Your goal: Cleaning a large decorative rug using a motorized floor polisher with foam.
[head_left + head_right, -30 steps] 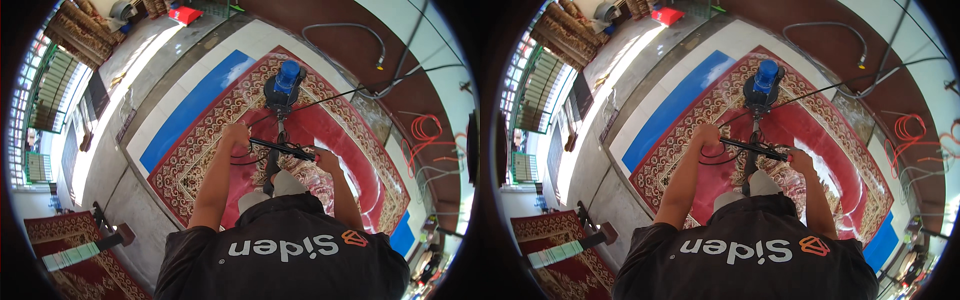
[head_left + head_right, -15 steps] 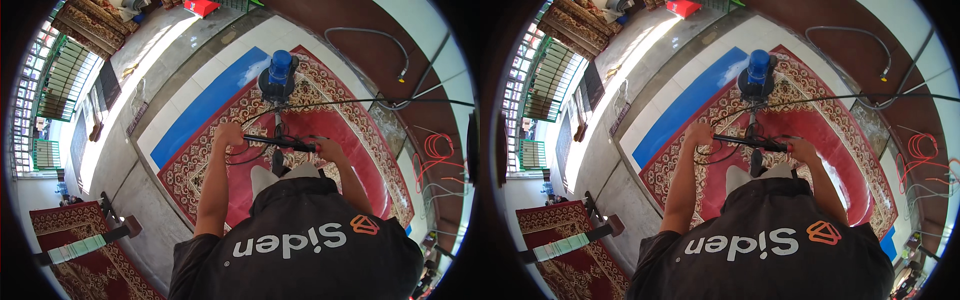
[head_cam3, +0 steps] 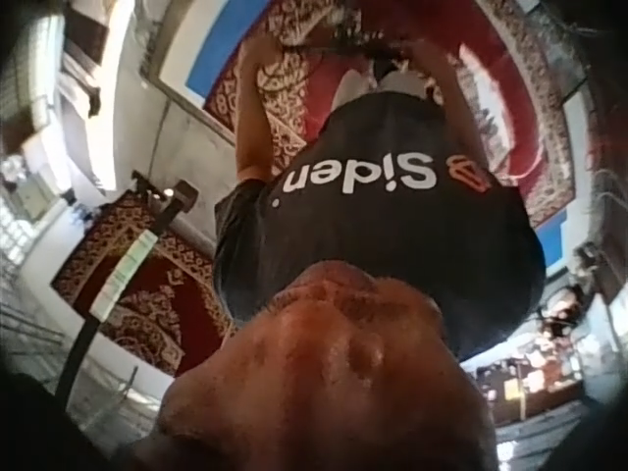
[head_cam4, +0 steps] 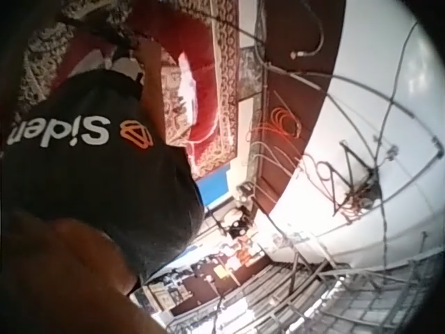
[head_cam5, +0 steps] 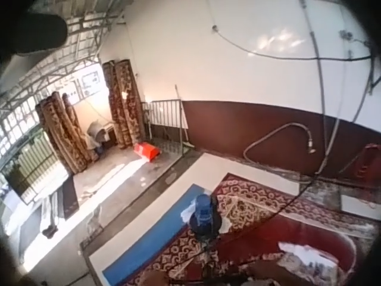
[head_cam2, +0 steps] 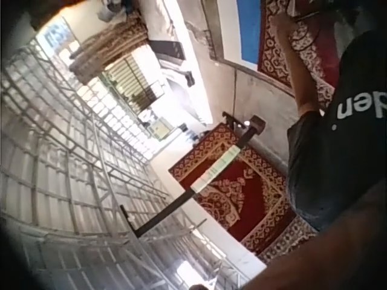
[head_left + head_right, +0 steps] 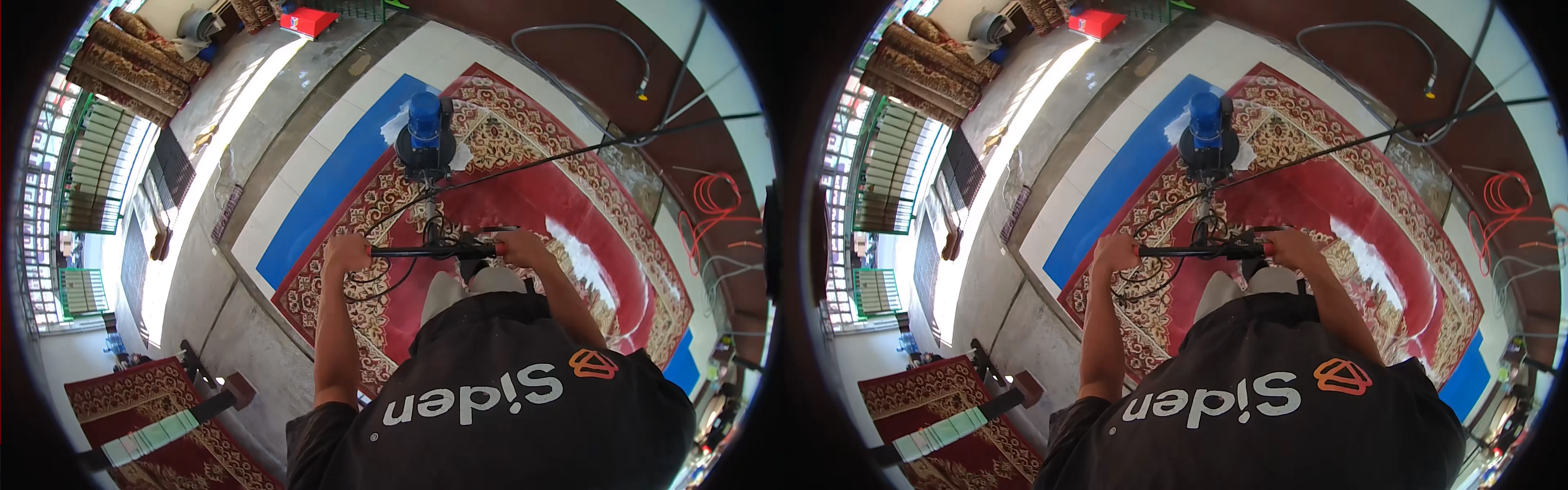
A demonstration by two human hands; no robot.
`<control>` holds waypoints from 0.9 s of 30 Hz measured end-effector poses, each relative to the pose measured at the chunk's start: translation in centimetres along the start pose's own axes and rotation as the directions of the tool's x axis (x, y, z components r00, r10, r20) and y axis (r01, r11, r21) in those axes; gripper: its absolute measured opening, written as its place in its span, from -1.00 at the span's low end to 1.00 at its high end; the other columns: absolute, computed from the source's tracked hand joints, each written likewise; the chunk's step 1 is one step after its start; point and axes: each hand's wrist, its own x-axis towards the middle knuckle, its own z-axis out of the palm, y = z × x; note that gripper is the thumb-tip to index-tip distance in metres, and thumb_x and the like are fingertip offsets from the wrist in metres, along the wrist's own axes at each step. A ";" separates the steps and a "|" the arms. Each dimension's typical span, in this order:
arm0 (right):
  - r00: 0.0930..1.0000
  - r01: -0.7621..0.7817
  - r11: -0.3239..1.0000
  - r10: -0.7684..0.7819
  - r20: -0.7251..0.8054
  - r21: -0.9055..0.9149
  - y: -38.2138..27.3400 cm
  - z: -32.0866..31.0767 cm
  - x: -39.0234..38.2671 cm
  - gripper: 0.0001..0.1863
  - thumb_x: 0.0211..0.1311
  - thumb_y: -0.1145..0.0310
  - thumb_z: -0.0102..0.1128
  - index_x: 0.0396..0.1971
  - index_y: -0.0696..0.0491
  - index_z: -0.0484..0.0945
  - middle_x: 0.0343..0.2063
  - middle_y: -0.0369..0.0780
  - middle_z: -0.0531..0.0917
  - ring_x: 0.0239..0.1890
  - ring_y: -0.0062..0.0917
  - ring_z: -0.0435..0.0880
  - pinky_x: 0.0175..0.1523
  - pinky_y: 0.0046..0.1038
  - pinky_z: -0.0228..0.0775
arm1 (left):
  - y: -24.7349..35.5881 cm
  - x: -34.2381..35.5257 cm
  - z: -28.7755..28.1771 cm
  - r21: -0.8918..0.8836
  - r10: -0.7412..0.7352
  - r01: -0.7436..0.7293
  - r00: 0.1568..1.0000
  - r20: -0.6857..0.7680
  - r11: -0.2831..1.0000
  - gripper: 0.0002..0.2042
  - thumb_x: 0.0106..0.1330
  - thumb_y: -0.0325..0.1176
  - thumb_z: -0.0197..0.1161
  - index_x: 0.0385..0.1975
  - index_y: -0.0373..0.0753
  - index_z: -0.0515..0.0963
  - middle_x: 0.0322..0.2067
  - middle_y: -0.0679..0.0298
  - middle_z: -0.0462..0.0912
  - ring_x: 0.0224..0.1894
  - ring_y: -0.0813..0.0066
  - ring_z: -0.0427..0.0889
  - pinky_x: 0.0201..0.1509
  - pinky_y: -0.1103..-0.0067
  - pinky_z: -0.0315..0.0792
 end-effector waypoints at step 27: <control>0.939 -0.252 0.916 0.309 -0.149 0.311 -4.9 18.8 -31.3 -0.75 0.14 0.31 0.28 -0.18 0.02 0.69 -0.31 0.02 0.76 -0.17 0.03 0.78 -0.08 0.10 0.61 | 9.2 -16.5 5.2 0.260 0.237 -0.302 0.938 0.254 0.917 -0.76 -0.12 -0.16 0.54 -0.45 -0.11 0.81 -0.47 0.04 0.75 -0.27 -0.04 0.77 -0.07 0.17 0.64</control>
